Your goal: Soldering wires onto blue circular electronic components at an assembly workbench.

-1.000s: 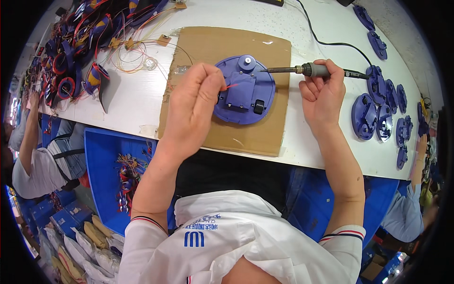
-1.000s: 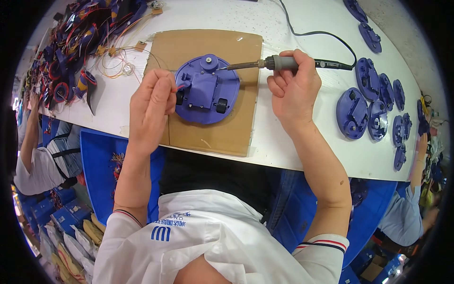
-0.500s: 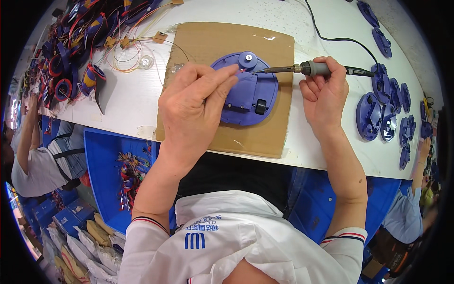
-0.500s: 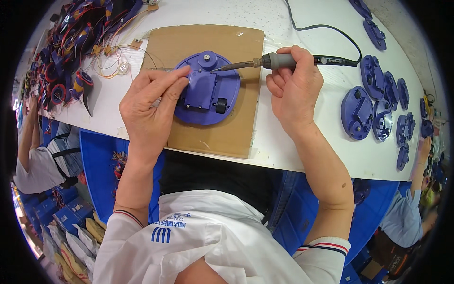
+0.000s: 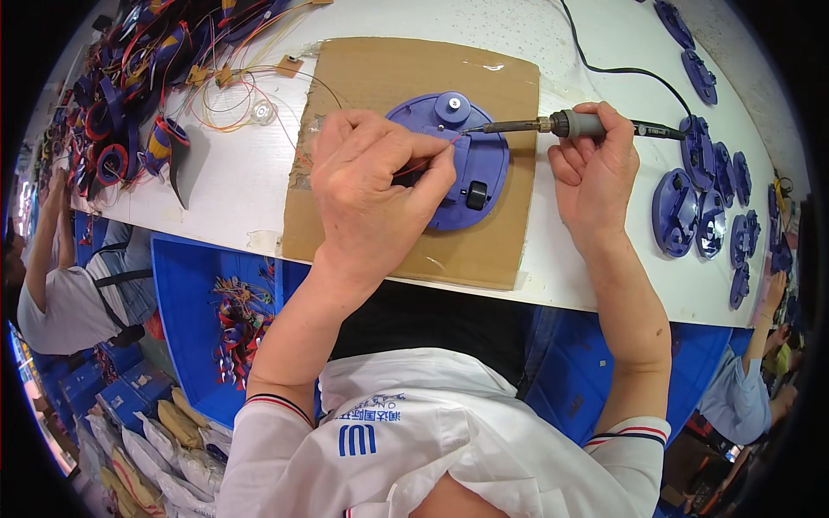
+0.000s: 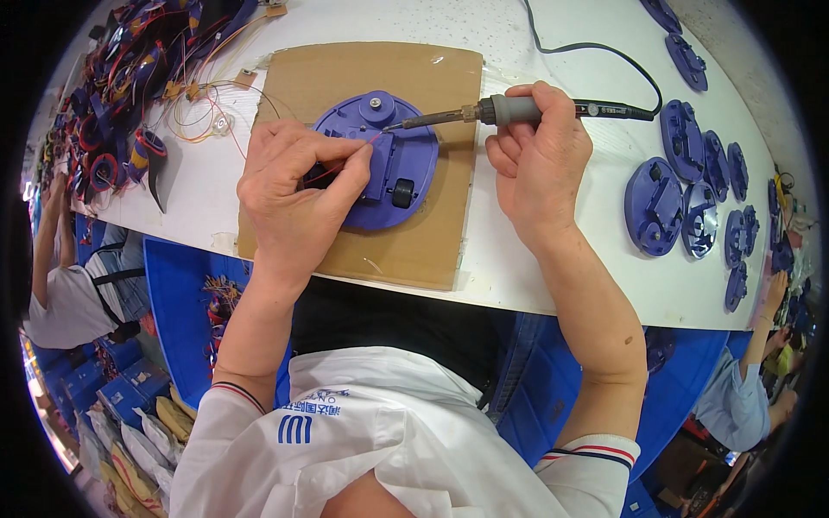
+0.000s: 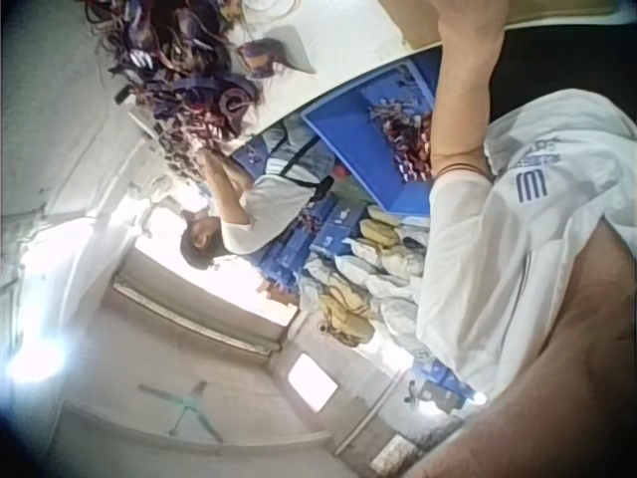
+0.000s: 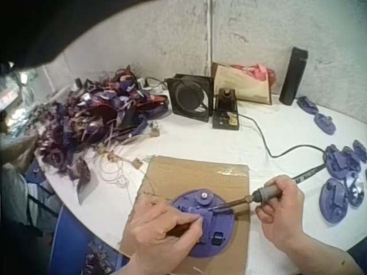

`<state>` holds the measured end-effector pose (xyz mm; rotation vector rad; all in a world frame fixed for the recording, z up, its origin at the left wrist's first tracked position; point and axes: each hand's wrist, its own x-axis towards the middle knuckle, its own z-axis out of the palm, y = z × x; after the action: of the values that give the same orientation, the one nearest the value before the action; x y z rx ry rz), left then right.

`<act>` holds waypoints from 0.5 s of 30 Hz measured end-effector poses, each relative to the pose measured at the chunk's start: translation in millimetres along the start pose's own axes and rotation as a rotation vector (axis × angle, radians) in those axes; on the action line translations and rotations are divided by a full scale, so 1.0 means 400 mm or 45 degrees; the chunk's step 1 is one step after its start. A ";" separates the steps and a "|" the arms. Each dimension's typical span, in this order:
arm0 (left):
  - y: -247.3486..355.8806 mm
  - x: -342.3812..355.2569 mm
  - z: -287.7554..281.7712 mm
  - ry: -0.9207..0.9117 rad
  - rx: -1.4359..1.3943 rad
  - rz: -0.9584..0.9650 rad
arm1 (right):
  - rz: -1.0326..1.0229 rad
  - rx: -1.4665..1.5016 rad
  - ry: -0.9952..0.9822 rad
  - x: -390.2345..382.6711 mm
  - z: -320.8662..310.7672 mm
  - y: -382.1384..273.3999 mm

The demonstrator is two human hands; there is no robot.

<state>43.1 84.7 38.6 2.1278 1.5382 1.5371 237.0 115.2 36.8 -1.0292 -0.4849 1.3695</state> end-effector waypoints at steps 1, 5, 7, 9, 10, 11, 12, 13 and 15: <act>0.000 -0.001 0.001 -0.002 -0.005 -0.003 | -0.009 -0.008 0.002 0.000 0.000 0.001; 0.001 -0.001 0.004 -0.015 -0.013 -0.014 | -0.024 -0.024 0.001 0.002 -0.003 0.003; 0.002 0.001 0.004 -0.029 -0.012 -0.022 | -0.019 -0.022 -0.007 0.005 -0.007 0.002; 0.003 0.002 0.004 -0.037 -0.011 -0.026 | -0.016 -0.020 -0.011 0.005 -0.007 0.002; 0.003 0.002 0.004 -0.036 -0.016 -0.030 | -0.010 -0.009 0.001 0.003 -0.003 0.001; 0.002 0.003 0.004 -0.035 -0.021 -0.033 | -0.003 0.003 0.014 0.001 0.001 0.000; 0.002 0.004 0.004 -0.033 -0.025 -0.037 | 0.004 0.014 0.026 -0.001 0.005 -0.001; 0.001 0.005 0.004 -0.032 -0.029 -0.040 | 0.010 0.026 0.038 -0.002 0.007 -0.001; 0.002 0.006 0.004 -0.037 -0.030 -0.042 | 0.001 0.011 0.031 -0.001 0.004 -0.001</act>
<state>44.9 86.8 39.8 2.0923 1.5301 1.4996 235.9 115.5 37.8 -1.0381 -0.4600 1.3573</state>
